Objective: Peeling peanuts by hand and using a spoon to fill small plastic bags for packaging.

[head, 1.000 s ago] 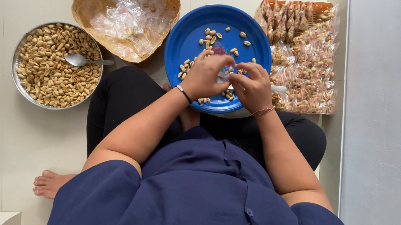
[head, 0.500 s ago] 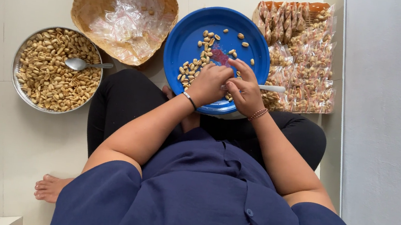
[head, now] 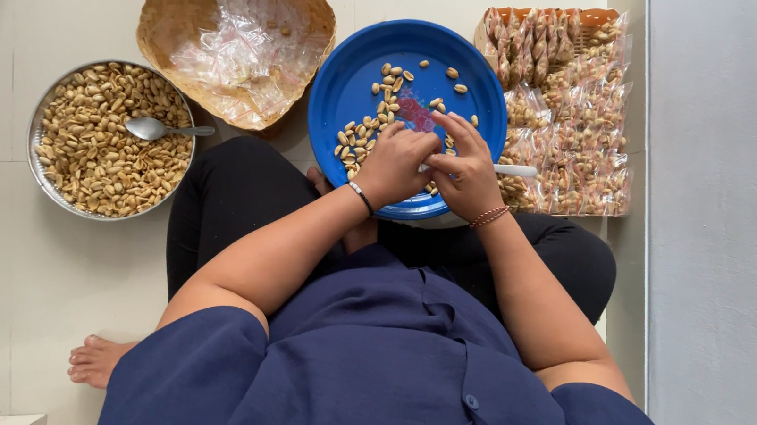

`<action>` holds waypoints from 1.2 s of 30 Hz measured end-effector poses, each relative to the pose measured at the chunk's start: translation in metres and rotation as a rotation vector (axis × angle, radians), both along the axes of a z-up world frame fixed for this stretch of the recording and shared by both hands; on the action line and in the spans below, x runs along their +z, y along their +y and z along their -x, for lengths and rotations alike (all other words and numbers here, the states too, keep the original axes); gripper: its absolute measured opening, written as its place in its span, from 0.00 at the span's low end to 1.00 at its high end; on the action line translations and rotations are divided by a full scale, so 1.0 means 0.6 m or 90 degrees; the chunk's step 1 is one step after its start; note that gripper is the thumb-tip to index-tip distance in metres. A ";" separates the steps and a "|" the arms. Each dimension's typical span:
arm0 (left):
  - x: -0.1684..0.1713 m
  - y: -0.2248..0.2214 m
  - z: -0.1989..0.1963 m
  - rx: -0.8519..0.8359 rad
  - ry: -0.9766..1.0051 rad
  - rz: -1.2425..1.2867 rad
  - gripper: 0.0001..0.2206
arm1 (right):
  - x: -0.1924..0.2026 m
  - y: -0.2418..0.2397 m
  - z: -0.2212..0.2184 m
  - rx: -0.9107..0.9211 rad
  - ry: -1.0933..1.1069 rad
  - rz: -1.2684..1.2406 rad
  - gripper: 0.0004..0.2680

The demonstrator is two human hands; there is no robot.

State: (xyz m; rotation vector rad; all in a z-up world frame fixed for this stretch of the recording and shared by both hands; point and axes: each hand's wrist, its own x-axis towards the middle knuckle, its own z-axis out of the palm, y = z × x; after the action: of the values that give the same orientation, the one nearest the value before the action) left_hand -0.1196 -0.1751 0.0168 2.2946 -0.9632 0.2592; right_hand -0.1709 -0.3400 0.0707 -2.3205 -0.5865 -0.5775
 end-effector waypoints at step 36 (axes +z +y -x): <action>-0.033 0.048 -0.073 0.264 0.343 0.480 0.14 | -0.058 -0.153 0.000 -0.151 0.412 -0.498 0.12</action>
State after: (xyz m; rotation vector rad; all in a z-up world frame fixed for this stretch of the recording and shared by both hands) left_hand -0.0758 -0.1462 -0.0033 1.6841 -0.0668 0.1257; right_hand -0.1710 -0.4316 0.0361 -1.6701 0.2075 -0.0880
